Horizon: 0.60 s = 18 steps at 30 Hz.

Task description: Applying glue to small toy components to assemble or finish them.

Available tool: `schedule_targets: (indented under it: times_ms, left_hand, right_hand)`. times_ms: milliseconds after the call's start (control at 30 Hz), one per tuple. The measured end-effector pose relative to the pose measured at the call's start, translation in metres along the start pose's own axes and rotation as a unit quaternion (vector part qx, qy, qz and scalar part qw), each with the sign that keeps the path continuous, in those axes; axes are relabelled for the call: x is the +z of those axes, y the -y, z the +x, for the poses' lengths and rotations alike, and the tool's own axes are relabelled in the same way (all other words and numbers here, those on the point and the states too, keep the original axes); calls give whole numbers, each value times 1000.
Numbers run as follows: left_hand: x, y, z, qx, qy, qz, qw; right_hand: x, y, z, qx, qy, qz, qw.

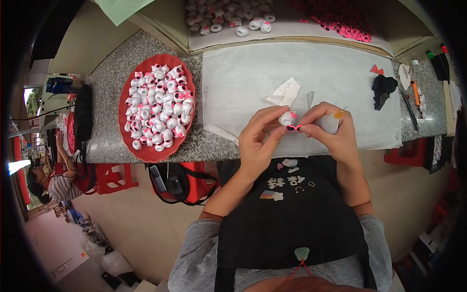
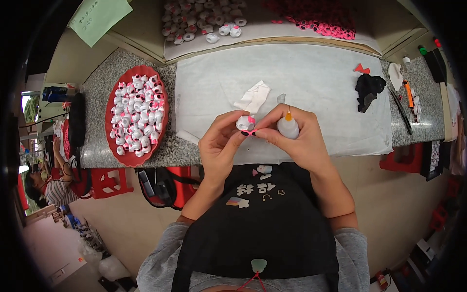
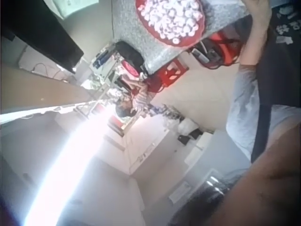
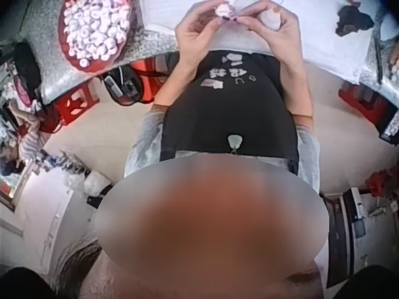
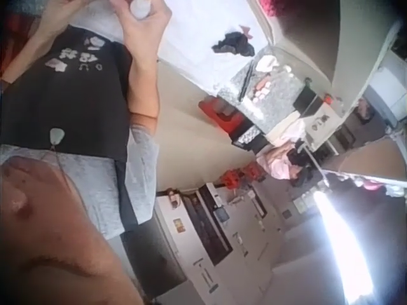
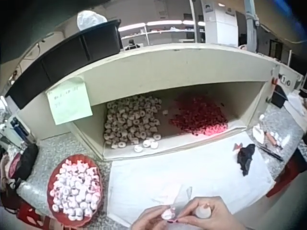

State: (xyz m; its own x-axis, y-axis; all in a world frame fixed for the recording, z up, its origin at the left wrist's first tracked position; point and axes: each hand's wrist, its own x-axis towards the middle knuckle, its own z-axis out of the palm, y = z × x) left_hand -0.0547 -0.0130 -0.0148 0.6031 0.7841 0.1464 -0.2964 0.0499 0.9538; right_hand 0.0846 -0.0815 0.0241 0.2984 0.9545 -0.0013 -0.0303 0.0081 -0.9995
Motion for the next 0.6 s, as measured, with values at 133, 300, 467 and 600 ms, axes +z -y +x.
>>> schedule_targets:
  times_ms: [133,300,467,600]
  left_hand:
    - [1,-3,-3,30,3,59,998]
    - [1,-4,-4,46,18,12,999]
    - [-2,-7,-5,-27,7,-123,992]
    - [-6,-7,-5,-48,29,-185,981]
  right_hand:
    - [4,-2,-1,-7,8,2,1000]
    - [8,-3,-5,1,-24,-25,999]
    - [16,-6,-6,-36,-56,5,998]
    - [17,-7,-6,-8,5,35,999]
